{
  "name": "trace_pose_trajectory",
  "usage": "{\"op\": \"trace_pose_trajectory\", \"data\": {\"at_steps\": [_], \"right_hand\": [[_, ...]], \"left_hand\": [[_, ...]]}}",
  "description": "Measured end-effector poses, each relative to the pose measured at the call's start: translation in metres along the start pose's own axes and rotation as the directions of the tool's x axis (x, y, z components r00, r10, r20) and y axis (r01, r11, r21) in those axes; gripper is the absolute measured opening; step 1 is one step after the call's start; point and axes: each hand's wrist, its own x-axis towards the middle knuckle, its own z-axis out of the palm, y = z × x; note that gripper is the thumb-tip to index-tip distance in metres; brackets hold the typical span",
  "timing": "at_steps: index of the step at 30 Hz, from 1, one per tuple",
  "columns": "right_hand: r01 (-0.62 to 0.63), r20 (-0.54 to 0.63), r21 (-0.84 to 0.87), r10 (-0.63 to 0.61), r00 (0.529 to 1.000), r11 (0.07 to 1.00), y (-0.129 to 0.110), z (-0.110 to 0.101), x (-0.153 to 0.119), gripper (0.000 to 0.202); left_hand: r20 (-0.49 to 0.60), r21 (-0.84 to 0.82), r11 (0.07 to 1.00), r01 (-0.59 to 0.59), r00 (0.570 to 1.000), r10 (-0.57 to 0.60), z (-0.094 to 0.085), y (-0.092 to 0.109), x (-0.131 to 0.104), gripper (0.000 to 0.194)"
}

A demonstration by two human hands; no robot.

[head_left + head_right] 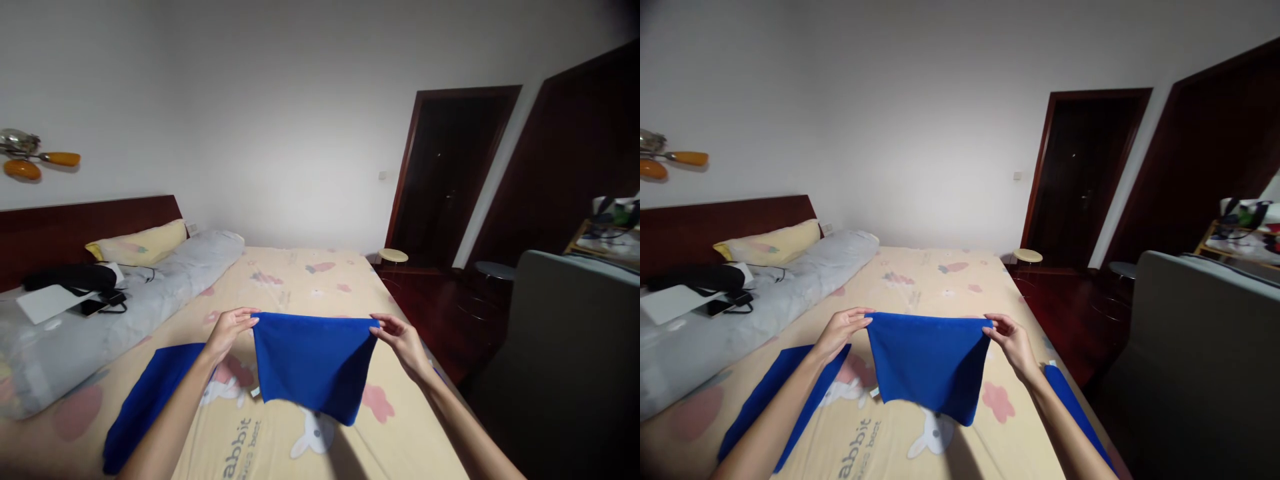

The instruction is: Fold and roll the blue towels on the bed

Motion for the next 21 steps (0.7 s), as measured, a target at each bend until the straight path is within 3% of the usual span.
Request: {"op": "trace_pose_trajectory", "data": {"at_steps": [7, 13, 21], "right_hand": [[0.172, 0.042, -0.279, -0.167, 0.985, 0.945, 0.000, -0.001, 0.001, 0.050], [0.333, 0.087, -0.570, -0.348, 0.933, 0.751, -0.011, -0.002, -0.005, 0.044], [0.343, 0.214, -0.571, -0.267, 0.939, 0.746, -0.020, -0.008, -0.010, 0.051]], "left_hand": [[-0.026, 0.185, 0.983, -0.022, 0.999, 0.027, -0.011, -0.003, -0.001, 0.053], [-0.007, 0.269, 0.963, -0.034, 0.999, 0.037, -0.015, 0.004, -0.007, 0.038], [0.131, 0.411, 0.898, -0.156, 0.985, 0.111, -0.029, 0.002, -0.014, 0.030]]}}
